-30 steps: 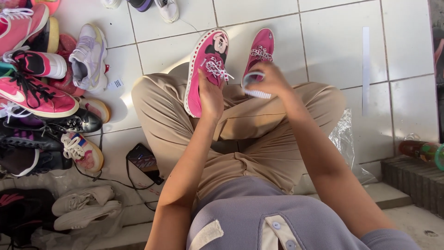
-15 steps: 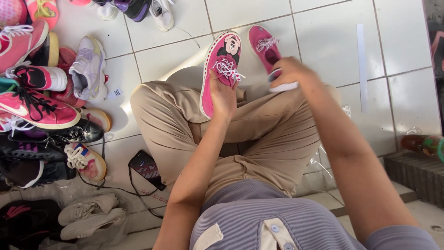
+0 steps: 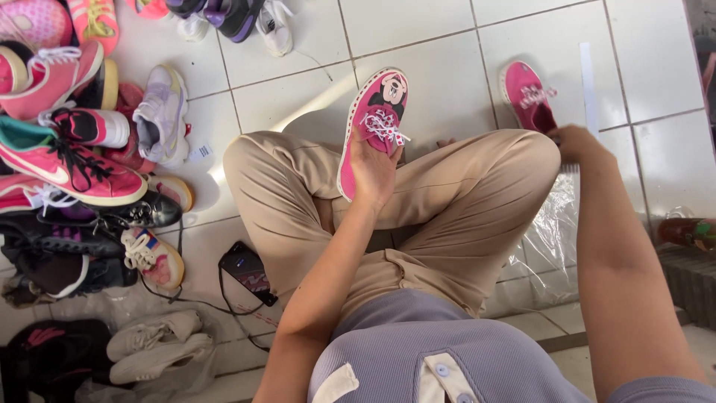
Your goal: The person sits cross-legged on a tiled floor and uses a handheld electric brush to clean a pink canvas shoe. They scrub the upper, toe, and sides of the shoe repeatedly while holding it in their left hand.
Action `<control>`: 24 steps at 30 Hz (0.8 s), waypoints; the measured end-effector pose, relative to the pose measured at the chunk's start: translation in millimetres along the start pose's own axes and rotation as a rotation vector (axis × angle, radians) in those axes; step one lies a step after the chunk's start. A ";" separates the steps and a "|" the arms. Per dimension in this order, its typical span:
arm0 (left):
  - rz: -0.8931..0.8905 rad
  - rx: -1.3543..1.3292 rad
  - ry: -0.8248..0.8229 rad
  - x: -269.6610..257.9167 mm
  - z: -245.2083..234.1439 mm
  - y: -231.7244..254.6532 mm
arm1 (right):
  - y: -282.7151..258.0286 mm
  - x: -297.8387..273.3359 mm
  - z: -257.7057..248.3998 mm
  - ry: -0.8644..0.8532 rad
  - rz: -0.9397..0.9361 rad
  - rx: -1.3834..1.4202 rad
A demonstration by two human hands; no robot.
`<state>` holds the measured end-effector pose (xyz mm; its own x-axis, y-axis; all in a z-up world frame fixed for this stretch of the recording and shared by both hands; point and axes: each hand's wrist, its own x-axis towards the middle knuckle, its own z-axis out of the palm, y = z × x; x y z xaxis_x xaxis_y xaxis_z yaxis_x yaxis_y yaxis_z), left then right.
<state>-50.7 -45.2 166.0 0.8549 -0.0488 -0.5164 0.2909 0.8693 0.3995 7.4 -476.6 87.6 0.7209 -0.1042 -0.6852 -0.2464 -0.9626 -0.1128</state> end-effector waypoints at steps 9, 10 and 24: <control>-0.113 -0.027 -0.107 -16.1 5.8 -13.5 | 13.4 -83.7 63.6 0.455 0.005 0.434; -0.115 -0.021 -0.115 -15.9 7.5 -14.4 | 6.8 -93.5 61.0 0.462 0.007 0.440; -0.154 -0.065 -0.138 -30.2 -4.9 -36.6 | -172.9 -199.6 4.3 0.994 -0.529 1.116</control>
<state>-89.2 -73.1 163.2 0.8546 -0.2464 -0.4572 0.3983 0.8759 0.2724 -96.6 -288.3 240.8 0.8843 -0.3770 0.2753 0.1502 -0.3286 -0.9324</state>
